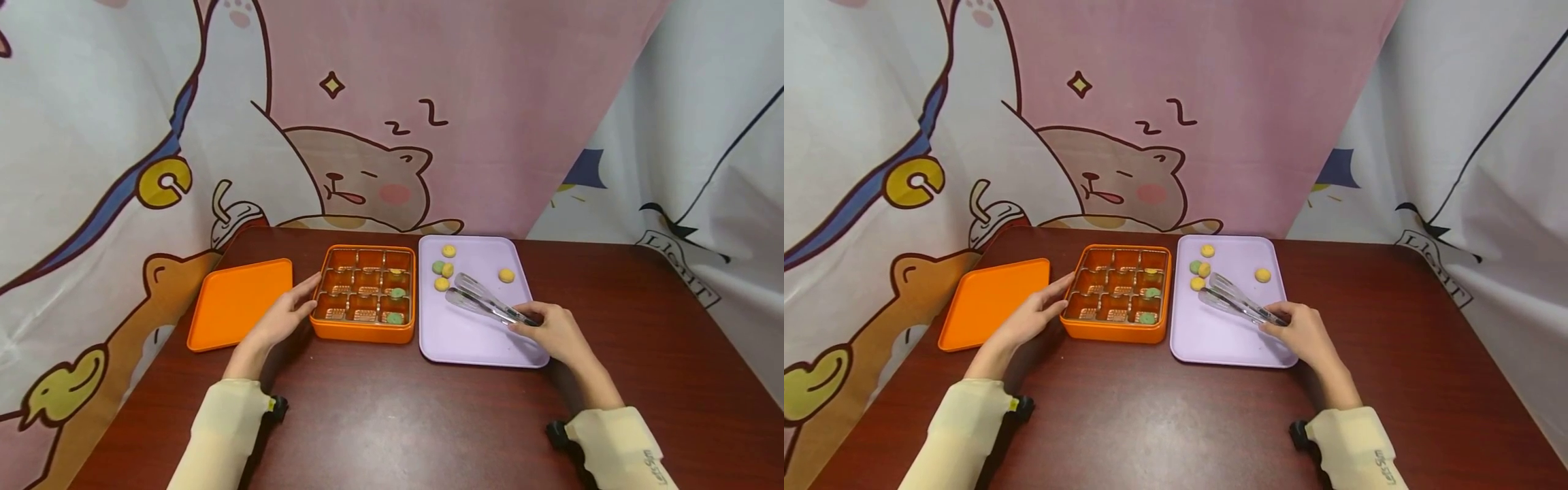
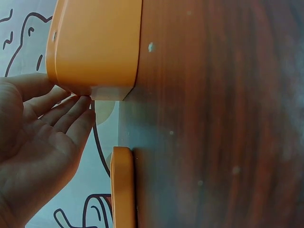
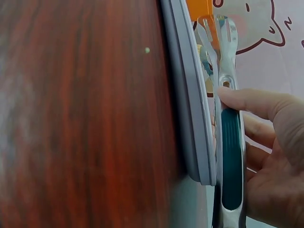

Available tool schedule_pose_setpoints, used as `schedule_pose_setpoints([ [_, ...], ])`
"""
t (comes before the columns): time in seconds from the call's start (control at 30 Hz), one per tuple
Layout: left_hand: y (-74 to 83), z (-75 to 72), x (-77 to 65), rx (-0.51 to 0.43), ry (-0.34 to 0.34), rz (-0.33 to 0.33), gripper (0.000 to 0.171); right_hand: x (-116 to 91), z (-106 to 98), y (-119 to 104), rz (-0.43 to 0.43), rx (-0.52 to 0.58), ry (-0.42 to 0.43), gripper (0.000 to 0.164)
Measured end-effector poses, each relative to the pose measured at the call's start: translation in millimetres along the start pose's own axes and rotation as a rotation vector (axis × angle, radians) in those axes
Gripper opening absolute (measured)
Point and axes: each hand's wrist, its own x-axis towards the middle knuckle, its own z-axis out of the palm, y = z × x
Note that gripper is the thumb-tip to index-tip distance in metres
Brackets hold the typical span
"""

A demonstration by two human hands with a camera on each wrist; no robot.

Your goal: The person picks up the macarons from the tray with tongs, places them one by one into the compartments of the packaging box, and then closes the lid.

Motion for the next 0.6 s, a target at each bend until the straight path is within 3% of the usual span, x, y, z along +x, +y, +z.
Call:
schedule_pose_setpoints([
  [0.3,-0.7,-0.1,0.1,-0.007,0.002,-0.008,0.056,2.3,3.0,-4.7,0.029,-0.030,-0.019,0.035],
  [0.6,0.6,-0.1,-0.8,-0.020,0.000,-0.001,0.057,3.9,5.1,-5.7,-0.012,-0.083,-0.018,0.027],
])
